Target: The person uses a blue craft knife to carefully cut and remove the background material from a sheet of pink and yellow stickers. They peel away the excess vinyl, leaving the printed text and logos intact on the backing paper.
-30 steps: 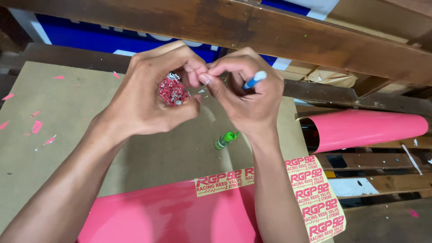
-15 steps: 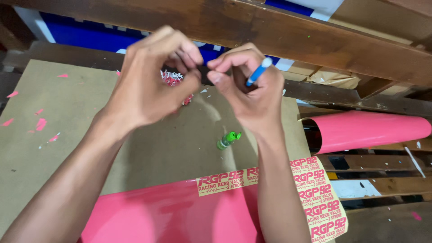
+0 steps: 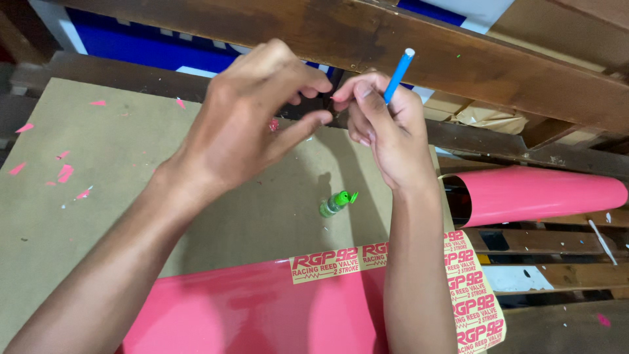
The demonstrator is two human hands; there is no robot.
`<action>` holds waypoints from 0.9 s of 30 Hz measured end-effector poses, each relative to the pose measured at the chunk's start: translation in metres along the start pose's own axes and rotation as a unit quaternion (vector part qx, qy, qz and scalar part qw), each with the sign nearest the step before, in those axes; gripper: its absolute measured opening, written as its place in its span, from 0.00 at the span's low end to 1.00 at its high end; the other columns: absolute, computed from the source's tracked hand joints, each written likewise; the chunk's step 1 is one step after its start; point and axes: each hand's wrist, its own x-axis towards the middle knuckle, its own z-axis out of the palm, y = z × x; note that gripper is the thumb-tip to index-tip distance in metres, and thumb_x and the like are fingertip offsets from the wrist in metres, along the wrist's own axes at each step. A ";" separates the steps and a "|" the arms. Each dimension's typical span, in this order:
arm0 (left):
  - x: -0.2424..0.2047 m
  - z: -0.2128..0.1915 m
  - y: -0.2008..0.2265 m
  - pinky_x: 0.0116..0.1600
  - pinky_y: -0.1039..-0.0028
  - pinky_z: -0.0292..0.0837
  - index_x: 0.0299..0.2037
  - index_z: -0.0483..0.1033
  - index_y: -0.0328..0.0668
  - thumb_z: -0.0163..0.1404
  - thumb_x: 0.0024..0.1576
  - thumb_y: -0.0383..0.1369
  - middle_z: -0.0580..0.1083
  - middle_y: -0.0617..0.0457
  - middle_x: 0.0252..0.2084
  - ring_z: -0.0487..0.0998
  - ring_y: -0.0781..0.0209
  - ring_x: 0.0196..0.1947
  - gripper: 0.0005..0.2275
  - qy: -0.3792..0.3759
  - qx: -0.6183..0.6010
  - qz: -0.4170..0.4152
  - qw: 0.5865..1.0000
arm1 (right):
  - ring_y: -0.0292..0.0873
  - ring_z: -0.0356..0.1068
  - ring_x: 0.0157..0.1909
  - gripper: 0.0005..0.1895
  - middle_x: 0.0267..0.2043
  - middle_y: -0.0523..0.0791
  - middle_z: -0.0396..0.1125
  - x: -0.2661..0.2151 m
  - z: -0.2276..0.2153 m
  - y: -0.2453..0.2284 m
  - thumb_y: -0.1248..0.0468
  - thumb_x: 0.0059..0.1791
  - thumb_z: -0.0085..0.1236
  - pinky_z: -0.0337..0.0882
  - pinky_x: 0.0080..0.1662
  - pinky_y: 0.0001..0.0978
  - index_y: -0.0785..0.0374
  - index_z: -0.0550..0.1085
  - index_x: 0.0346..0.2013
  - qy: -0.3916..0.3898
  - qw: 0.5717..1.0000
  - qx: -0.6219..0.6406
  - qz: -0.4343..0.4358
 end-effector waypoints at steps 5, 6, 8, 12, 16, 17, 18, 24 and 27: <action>-0.009 0.013 -0.003 0.37 0.63 0.61 0.38 0.69 0.37 0.58 0.58 0.32 0.67 0.50 0.33 0.68 0.50 0.31 0.10 0.039 0.136 -0.012 0.990 | 0.28 0.44 0.19 0.14 0.16 0.37 0.47 -0.002 0.005 -0.003 0.57 0.51 0.43 0.48 0.26 0.18 0.67 0.69 0.35 -0.024 1.000 0.009 -0.003; -0.010 0.016 -0.004 0.35 0.64 0.60 0.34 0.69 0.38 0.58 0.58 0.34 0.67 0.52 0.30 0.67 0.51 0.29 0.11 0.054 0.156 -0.027 0.986 | 0.28 0.44 0.19 0.15 0.16 0.37 0.47 -0.002 0.006 -0.003 0.57 0.52 0.43 0.47 0.26 0.19 0.67 0.70 0.36 -0.032 0.999 -0.001 -0.006; -0.011 0.015 -0.006 0.34 0.64 0.60 0.32 0.70 0.40 0.57 0.59 0.34 0.68 0.53 0.29 0.68 0.52 0.27 0.09 0.043 0.164 -0.032 0.985 | 0.29 0.46 0.20 0.17 0.20 0.38 0.49 -0.002 0.009 -0.004 0.56 0.52 0.42 0.49 0.26 0.19 0.67 0.70 0.39 -0.036 0.998 -0.050 -0.009; -0.018 0.014 -0.019 0.30 0.63 0.59 0.26 0.67 0.44 0.49 0.61 0.33 0.68 0.53 0.24 0.70 0.51 0.24 0.11 0.009 0.282 -0.044 0.958 | 0.31 0.54 0.28 0.20 0.38 0.41 0.64 -0.003 0.013 -0.016 0.57 0.53 0.37 0.58 0.37 0.22 0.67 0.70 0.50 -0.075 0.965 -0.247 -0.045; -0.019 0.013 -0.023 0.29 0.64 0.56 0.26 0.66 0.42 0.47 0.62 0.30 0.66 0.52 0.24 0.66 0.49 0.22 0.10 -0.006 0.253 -0.063 0.965 | 0.42 0.66 0.54 0.18 0.49 0.47 0.64 -0.005 0.017 -0.019 0.60 0.53 0.40 0.66 0.57 0.32 0.66 0.67 0.53 -0.089 0.957 -0.259 -0.092; -0.018 0.013 -0.024 0.30 0.61 0.57 0.26 0.64 0.41 0.45 0.61 0.30 0.66 0.51 0.24 0.66 0.46 0.23 0.11 -0.023 0.239 -0.095 0.966 | 0.42 0.66 0.52 0.18 0.46 0.46 0.64 -0.005 0.017 -0.020 0.58 0.52 0.40 0.67 0.54 0.31 0.66 0.68 0.51 -0.079 0.957 -0.263 -0.091; -0.018 0.013 -0.025 0.30 0.59 0.57 0.25 0.62 0.40 0.43 0.61 0.30 0.66 0.50 0.24 0.65 0.43 0.23 0.11 -0.040 0.225 -0.127 0.965 | 0.41 0.66 0.50 0.19 0.44 0.45 0.64 -0.005 0.017 -0.020 0.57 0.52 0.40 0.69 0.51 0.29 0.66 0.70 0.50 -0.068 0.957 -0.268 -0.091; -0.031 0.006 -0.053 0.30 0.60 0.58 0.24 0.63 0.41 0.47 0.65 0.33 0.64 0.51 0.24 0.66 0.43 0.24 0.15 -0.068 0.239 -0.142 0.958 | 0.35 0.62 0.39 0.04 0.34 0.42 0.64 -0.004 -0.003 -0.016 0.67 0.50 0.51 0.61 0.45 0.24 0.61 0.75 0.36 0.040 0.953 -0.276 -0.123; -0.014 0.004 -0.030 0.36 0.73 0.66 0.36 0.70 0.37 0.52 0.56 0.21 0.68 0.51 0.33 0.71 0.63 0.29 0.04 -0.019 0.039 -0.110 0.993 | 0.31 0.52 0.24 0.07 0.32 0.40 0.58 -0.006 -0.002 -0.020 0.64 0.50 0.51 0.51 0.26 0.20 0.63 0.75 0.37 0.047 0.976 -0.208 -0.037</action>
